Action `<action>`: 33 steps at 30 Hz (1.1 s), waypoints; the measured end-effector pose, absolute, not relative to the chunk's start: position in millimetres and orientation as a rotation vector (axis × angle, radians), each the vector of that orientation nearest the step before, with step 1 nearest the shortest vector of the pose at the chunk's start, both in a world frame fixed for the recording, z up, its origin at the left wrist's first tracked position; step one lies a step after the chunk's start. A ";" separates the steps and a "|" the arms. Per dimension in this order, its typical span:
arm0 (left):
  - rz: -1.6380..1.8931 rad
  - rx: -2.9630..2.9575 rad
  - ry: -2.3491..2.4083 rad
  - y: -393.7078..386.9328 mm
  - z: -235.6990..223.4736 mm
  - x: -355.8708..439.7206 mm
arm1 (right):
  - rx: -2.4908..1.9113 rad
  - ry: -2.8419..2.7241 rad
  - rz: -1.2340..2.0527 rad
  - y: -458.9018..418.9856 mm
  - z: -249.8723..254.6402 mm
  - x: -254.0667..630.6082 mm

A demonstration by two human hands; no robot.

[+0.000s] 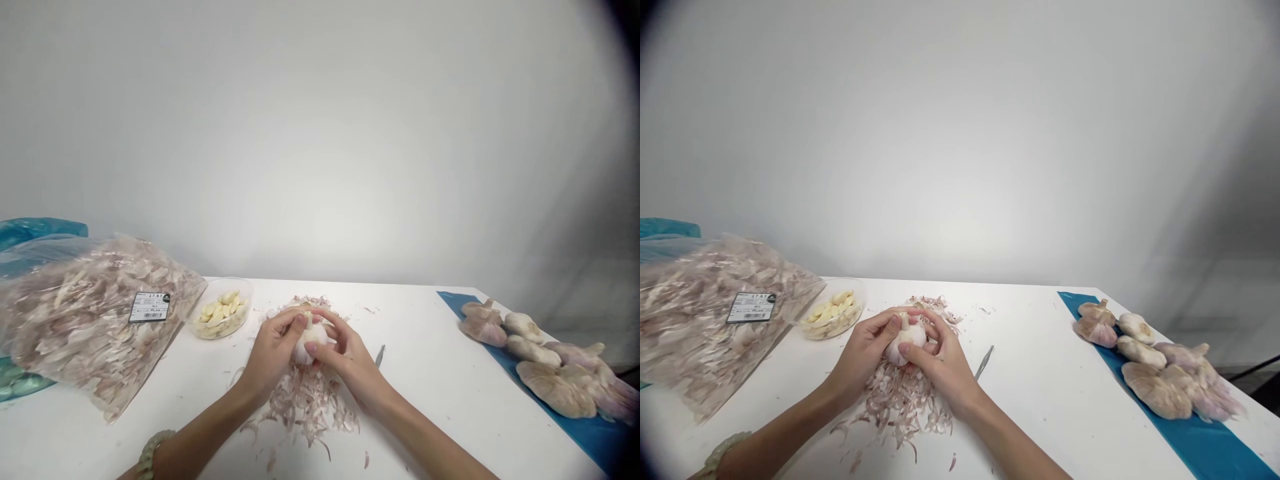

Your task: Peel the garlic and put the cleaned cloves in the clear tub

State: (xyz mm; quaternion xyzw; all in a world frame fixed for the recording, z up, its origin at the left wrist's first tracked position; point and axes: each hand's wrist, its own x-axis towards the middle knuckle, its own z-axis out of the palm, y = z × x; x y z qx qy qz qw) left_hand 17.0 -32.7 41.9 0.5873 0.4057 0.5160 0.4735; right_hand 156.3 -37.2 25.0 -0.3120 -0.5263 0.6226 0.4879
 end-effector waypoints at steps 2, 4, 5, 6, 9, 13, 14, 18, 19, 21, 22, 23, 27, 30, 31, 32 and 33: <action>1.220 1.336 0.940 -32.6 42.7 17.7 | -0.746 -1.283 1.518 -37.6 25.8 156.5; 1.207 1.291 0.907 -32.2 42.8 18.1 | -0.733 -1.284 1.520 -38.1 26.6 156.2; 1.213 1.294 0.904 -31.8 42.7 18.1 | -0.727 -1.286 1.519 -38.3 26.7 156.0; 1.222 1.312 0.907 -31.5 42.6 18.0 | -0.721 -1.287 1.517 -38.3 26.5 155.7; 1.265 1.413 0.942 -30.7 41.7 17.7 | -0.716 -1.289 1.511 -37.5 23.5 154.7; 1.308 1.620 1.025 -31.2 37.9 17.8 | -0.781 -1.319 1.471 -35.7 17.6 153.5; 1.301 1.665 1.043 -31.4 36.6 17.9 | -0.794 -1.348 1.463 -35.5 16.9 153.3; 1.272 1.734 1.098 -31.1 33.7 19.1 | -0.833 -1.467 1.435 -36.0 17.3 152.8; 1.273 1.724 1.106 -30.8 33.5 19.4 | -0.844 -1.488 1.411 -36.1 17.5 152.8; 1.283 1.690 1.111 -30.0 33.1 20.2 | -0.865 -1.527 1.338 -36.1 17.1 153.1; 1.287 1.667 1.110 -29.7 32.7 20.6 | -0.879 -1.545 1.296 -36.1 16.5 153.3; 1.289 1.639 1.107 -29.5 32.0 21.0 | -0.898 -1.559 1.251 -36.0 15.7 153.3; 1.295 1.491 1.097 -29.9 27.8 21.9 | -0.965 -1.600 1.114 -36.4 13.4 153.1; 1.275 1.372 1.063 -30.8 26.2 22.1 | -0.968 -1.609 1.072 -38.1 13.8 152.7; 1.269 1.341 1.048 -31.2 26.3 22.1 | -0.965 -1.613 1.066 -38.8 14.2 152.6; 1.266 1.319 1.035 -31.5 26.7 22.1 | -0.961 -1.617 1.064 -39.6 14.7 152.4; 1.264 1.306 1.026 -31.8 27.3 22.1 | -0.960 -1.619 1.062 -40.4 15.4 152.2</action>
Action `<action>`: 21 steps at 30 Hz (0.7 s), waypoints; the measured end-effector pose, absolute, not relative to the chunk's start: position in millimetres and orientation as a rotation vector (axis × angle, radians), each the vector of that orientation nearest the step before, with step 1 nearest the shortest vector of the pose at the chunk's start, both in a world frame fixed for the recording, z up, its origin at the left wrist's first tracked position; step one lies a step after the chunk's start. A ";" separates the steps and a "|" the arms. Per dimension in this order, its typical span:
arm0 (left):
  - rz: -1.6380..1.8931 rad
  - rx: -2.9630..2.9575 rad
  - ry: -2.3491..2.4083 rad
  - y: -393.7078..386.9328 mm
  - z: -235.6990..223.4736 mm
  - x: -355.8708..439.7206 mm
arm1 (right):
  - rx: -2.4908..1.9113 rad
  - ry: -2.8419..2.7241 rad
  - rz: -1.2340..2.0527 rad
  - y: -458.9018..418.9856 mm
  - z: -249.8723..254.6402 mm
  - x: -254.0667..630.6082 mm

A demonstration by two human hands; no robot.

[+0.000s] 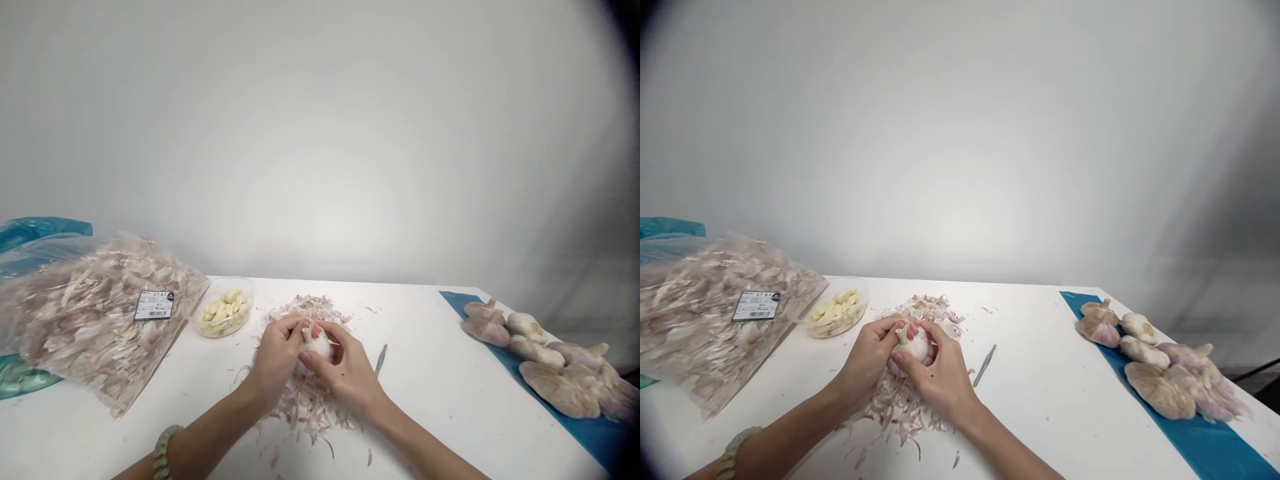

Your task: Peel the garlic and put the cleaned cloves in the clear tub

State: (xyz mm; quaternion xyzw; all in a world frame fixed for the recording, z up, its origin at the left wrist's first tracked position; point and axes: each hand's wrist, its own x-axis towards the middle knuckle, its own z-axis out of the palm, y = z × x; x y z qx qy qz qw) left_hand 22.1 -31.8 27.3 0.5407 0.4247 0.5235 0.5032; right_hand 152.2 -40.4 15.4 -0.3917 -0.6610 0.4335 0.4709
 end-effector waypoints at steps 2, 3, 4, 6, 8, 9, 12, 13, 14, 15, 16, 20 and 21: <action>1.269 1.291 1.014 -32.3 28.4 22.3 | -0.968 -1.630 1.050 -41.9 16.9 151.8; 1.273 1.284 1.009 -32.5 28.9 22.4 | -0.980 -1.637 1.039 -42.6 17.7 151.6; 1.277 1.274 1.005 -32.7 29.2 22.5 | -0.994 -1.648 1.021 -43.2 18.5 151.5; 1.278 1.254 0.993 -33.1 29.5 22.5 | -1.017 -1.670 0.983 -44.2 20.0 151.4; 1.268 1.239 0.990 -33.6 29.8 22.6 | -1.028 -1.684 0.960 -44.8 21.4 151.5; 1.265 1.237 0.995 -34.0 30.1 22.6 | -1.030 -1.690 0.950 -45.1 22.0 151.7; 1.265 1.239 1.007 -35.4 32.1 22.7 | -1.026 -1.706 0.919 -45.8 23.2 152.1; 1.265 1.243 1.008 -35.8 32.8 22.7 | -1.022 -1.711 0.910 -46.1 23.3 152.1; 1.263 1.242 1.002 -36.0 33.5 22.5 | -1.014 -1.717 0.913 -46.4 23.1 152.1; 1.262 1.227 0.990 -35.9 33.9 22.1 | -1.003 -1.725 0.922 -46.6 22.6 152.0; 1.266 1.198 0.980 -35.6 34.2 21.5 | -0.987 -1.737 0.929 -46.9 21.7 151.8; 1.298 1.089 0.934 -31.2 33.6 18.4 | -0.929 -1.807 0.906 -46.3 17.3 152.0; 1.297 1.083 0.919 -29.8 33.3 17.8 | -0.928 -1.812 0.896 -45.7 16.5 152.4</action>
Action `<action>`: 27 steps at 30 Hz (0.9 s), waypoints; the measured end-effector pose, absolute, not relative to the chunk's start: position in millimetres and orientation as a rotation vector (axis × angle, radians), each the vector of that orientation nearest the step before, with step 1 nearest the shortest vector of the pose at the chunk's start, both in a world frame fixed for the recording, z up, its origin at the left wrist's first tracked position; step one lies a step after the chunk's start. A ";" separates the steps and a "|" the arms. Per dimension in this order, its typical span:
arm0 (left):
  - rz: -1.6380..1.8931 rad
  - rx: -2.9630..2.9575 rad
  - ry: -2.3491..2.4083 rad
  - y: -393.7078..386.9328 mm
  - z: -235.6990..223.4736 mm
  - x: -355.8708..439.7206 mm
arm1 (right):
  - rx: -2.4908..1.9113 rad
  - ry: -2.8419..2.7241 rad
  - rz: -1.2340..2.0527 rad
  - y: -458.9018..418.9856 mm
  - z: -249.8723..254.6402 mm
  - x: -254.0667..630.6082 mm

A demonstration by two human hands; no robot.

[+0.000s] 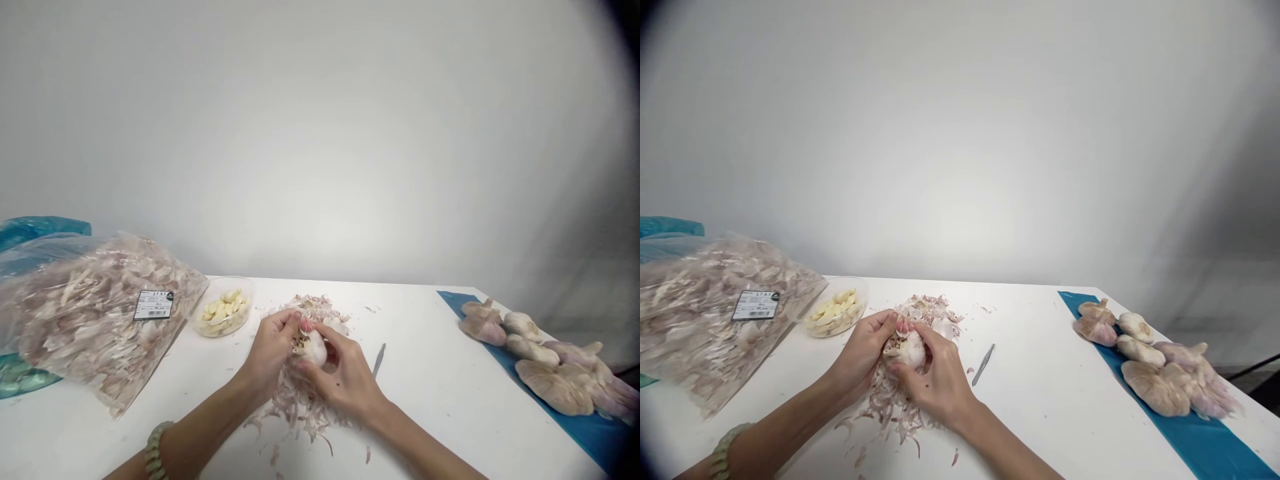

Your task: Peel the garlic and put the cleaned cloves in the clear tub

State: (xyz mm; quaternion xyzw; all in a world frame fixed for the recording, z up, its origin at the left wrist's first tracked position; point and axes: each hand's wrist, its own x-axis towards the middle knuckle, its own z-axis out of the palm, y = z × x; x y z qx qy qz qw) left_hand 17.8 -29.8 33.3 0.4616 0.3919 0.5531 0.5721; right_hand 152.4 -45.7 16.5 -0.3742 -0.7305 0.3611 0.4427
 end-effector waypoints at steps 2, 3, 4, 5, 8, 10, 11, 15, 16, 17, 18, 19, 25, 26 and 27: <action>1.282 1.063 0.881 -27.3 32.6 16.9 | -0.941 -1.800 0.888 -44.1 15.6 153.0; 1.277 1.040 0.868 -26.4 32.2 16.6 | -0.950 -1.796 0.884 -43.3 15.5 153.2; 1.276 1.011 0.864 -25.6 31.8 16.4 | -0.955 -1.799 0.878 -42.6 15.3 153.2; 1.273 0.980 0.862 -25.0 31.3 16.1 | -0.957 -1.807 0.873 -42.0 15.2 153.1; 1.286 0.876 0.841 -23.5 30.4 14.8 | -0.948 -1.840 0.861 -41.2 13.7 152.1; 1.285 0.814 0.815 -22.0 30.6 13.2 | -0.939 -1.850 0.868 -41.3 12.1 151.6; 1.284 0.791 0.807 -21.0 31.2 12.1 | -0.934 -1.851 0.875 -41.6 11.4 151.5; 1.359 0.735 0.818 -16.1 37.2 6.1 | -0.886 -1.879 0.865 -43.9 10.2 152.3; 1.389 0.732 0.819 -15.0 39.2 4.6 | -0.870 -1.894 0.855 -44.6 10.4 152.6; 1.413 0.731 0.819 -14.2 41.2 3.3 | -0.860 -1.907 0.850 -45.2 10.8 153.0; 1.429 0.730 0.816 -13.6 42.9 2.3 | -0.854 -1.913 0.850 -45.7 11.2 153.3; 1.441 0.729 0.807 -13.2 44.3 1.6 | -0.851 -1.912 0.855 -46.1 11.6 153.7; 1.532 0.634 0.786 -11.1 45.4 1.8 | -0.771 -1.877 0.973 -48.1 13.0 155.0; 1.542 0.615 0.796 -10.6 45.2 2.0 | -0.754 -1.866 1.007 -48.7 13.4 154.8; 1.548 0.600 0.806 -10.2 45.1 2.2 | -0.734 -1.851 1.046 -49.5 13.9 154.4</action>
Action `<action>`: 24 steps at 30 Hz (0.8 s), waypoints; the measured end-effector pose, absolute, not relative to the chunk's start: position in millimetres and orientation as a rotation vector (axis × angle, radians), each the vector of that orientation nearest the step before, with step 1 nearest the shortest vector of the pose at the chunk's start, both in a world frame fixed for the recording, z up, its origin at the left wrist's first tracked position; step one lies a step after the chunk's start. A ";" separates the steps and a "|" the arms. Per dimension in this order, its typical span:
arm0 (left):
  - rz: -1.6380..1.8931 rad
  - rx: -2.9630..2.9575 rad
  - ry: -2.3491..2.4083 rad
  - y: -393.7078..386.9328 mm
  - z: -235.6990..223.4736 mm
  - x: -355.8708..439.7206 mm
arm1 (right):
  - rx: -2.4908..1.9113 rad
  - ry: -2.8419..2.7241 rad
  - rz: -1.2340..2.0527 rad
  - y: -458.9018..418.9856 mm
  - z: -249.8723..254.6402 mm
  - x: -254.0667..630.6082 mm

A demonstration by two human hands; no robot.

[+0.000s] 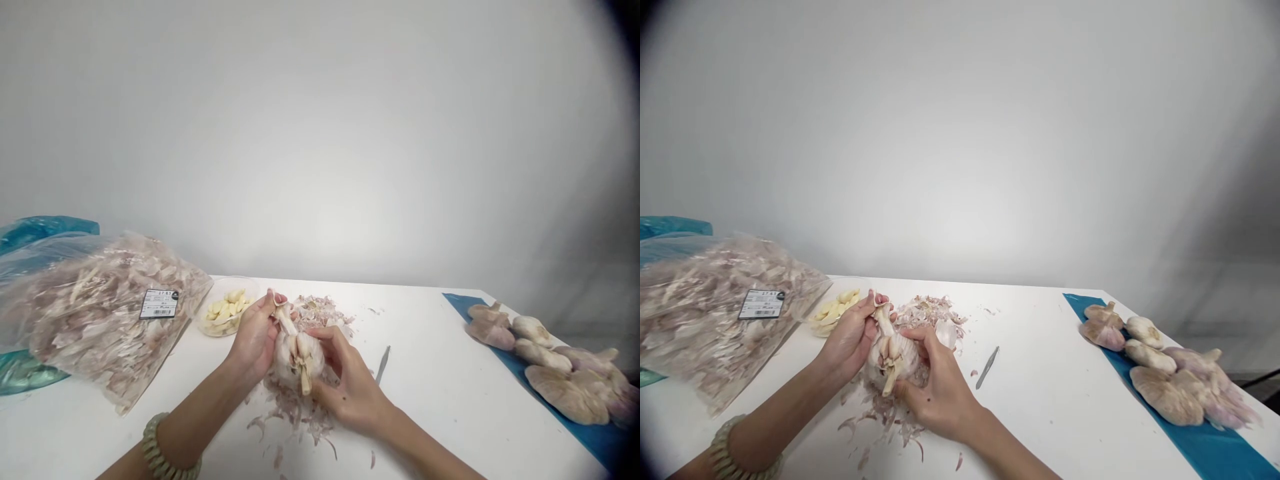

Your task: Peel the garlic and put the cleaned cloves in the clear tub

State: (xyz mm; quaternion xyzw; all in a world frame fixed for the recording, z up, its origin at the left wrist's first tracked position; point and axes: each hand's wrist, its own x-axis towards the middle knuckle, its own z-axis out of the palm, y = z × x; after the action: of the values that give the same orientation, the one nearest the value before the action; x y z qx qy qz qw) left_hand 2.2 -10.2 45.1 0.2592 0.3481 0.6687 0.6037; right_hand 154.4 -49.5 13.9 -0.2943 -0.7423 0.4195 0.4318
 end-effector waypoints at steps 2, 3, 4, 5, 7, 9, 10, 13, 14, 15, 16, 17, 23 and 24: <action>1.560 0.580 0.824 -9.8 45.1 2.7 | -0.686 -1.814 1.126 -51.1 15.1 153.7; 1.563 0.574 0.833 -9.7 45.2 3.0 | -0.665 -1.795 1.161 -51.9 15.8 153.4; 1.566 0.568 0.839 -9.8 45.3 3.4 | -0.645 -1.774 1.188 -52.6 16.4 153.3; 1.568 0.563 0.843 -10.0 45.7 3.8 | -0.624 -1.754 1.205 -53.1 17.1 153.2; 1.575 0.540 0.845 -10.5 47.0 4.6 | -0.591 -1.727 1.237 -53.5 18.5 153.3; 1.591 0.494 0.833 -11.1 49.7 5.1 | -0.572 -1.703 1.269 -52.8 19.8 153.0; 1.606 0.468 0.821 -11.3 51.5 5.1 | -0.569 -1.690 1.286 -52.1 20.2 152.7; 1.648 0.415 0.773 -12.0 57.3 4.2 | -0.560 -1.581 1.343 -49.0 20.5 150.9; 1.655 0.418 0.752 -12.3 58.8 3.7 | -0.558 -1.533 1.359 -48.0 20.4 150.3; 1.656 0.429 0.732 -12.7 60.1 3.4 | -0.560 -1.490 1.366 -47.1 20.3 149.8; 1.654 0.445 0.713 -13.2 60.9 3.1 | -0.565 -1.454 1.362 -46.3 20.3 149.4; 1.653 0.463 0.697 -13.8 61.4 3.0 | -0.574 -1.426 1.349 -45.8 20.5 149.2; 1.649 0.547 0.673 -19.1 59.9 4.9 | -0.645 -1.341 1.342 -46.9 21.4 149.2; 1.638 0.568 0.681 -19.7 59.0 5.3 | -0.652 -1.337 1.360 -47.4 21.2 148.8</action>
State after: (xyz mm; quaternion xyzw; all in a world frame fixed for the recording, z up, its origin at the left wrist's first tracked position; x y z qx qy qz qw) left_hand 5.3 -19.7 59.0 0.2447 0.2933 0.7056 0.5968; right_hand 148.8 -47.4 21.2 -0.2737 -0.5610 0.5705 0.5337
